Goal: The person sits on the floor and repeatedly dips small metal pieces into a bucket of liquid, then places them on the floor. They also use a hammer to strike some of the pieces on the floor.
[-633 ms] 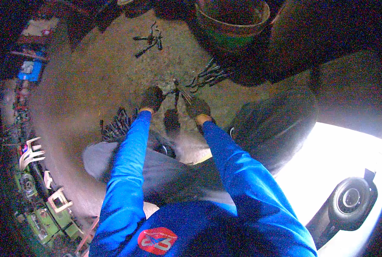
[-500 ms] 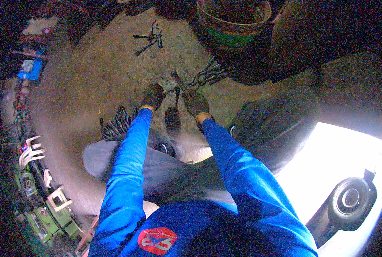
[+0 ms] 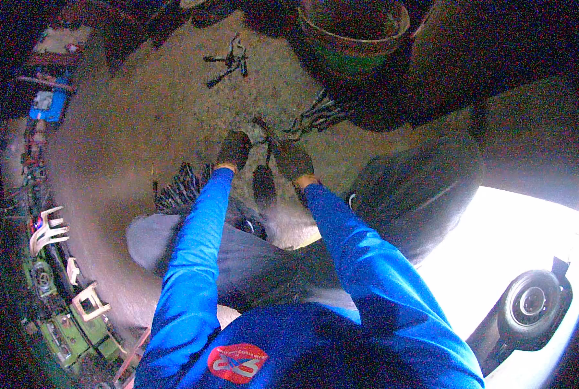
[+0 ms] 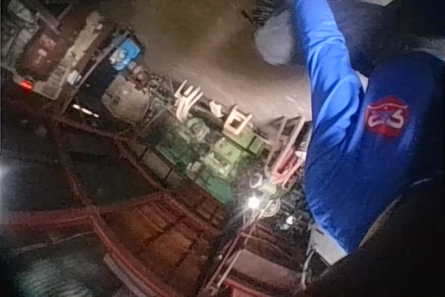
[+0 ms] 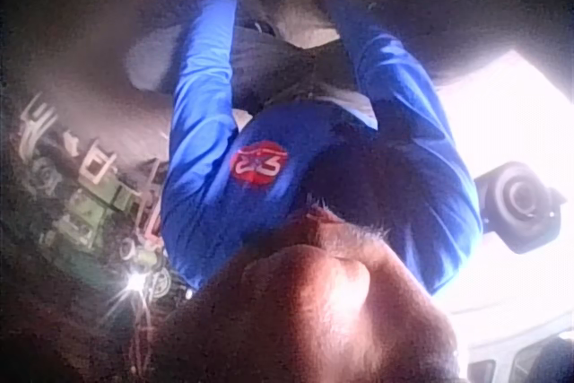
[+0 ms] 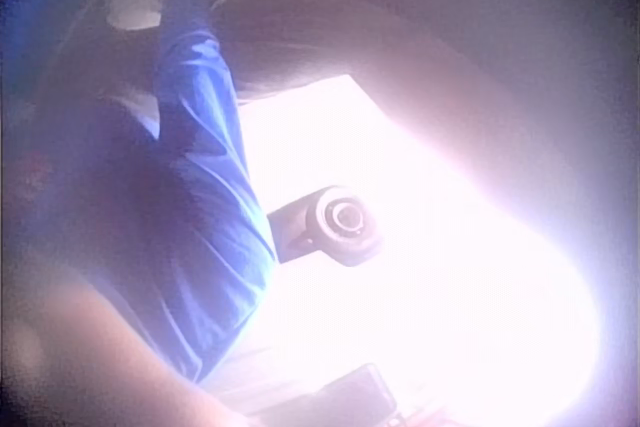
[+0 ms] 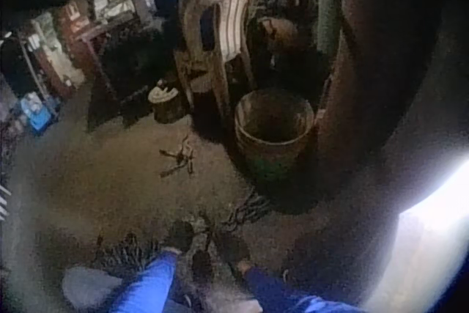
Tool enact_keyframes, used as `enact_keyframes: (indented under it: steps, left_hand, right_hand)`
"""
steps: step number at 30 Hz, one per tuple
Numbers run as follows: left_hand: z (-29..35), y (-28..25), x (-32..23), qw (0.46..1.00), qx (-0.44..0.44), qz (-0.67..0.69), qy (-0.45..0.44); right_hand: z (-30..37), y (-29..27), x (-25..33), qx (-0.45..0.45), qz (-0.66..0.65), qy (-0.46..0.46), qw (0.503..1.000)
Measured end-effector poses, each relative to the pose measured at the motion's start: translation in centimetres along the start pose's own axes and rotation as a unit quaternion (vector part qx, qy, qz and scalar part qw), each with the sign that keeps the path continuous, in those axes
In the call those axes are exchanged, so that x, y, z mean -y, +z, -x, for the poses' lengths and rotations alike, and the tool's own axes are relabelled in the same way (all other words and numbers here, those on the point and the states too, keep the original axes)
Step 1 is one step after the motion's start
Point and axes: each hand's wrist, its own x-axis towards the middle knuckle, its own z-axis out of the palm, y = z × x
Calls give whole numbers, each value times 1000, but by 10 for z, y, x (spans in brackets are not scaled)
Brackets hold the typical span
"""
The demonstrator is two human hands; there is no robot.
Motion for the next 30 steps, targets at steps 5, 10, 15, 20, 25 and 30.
enact_keyframes:
  steps: [5,10,15,20,25,30]
  left_hand:
    - [12,4,3,997,-61,35,-22]
    - [1,-1,-8,998,-19,49,-39]
    - [6,4,9,1000,-2,-14,-23]
    - [4,3,-6,999,-26,42,-15]
    - [0,17,7,997,-74,36,-1]
    - [5,1,-24,996,-38,61,-49]
  right_hand:
    - [7,6,-9,20,32,65,997]
    - [-2,8,-8,-58,-17,2,998]
    - [13,10,-1,24,22,37,999]
    - [12,6,-5,-28,13,24,999]
    - [9,42,-34,-63,-8,-95,994]
    - [22,3,-13,-13,35,47,998]
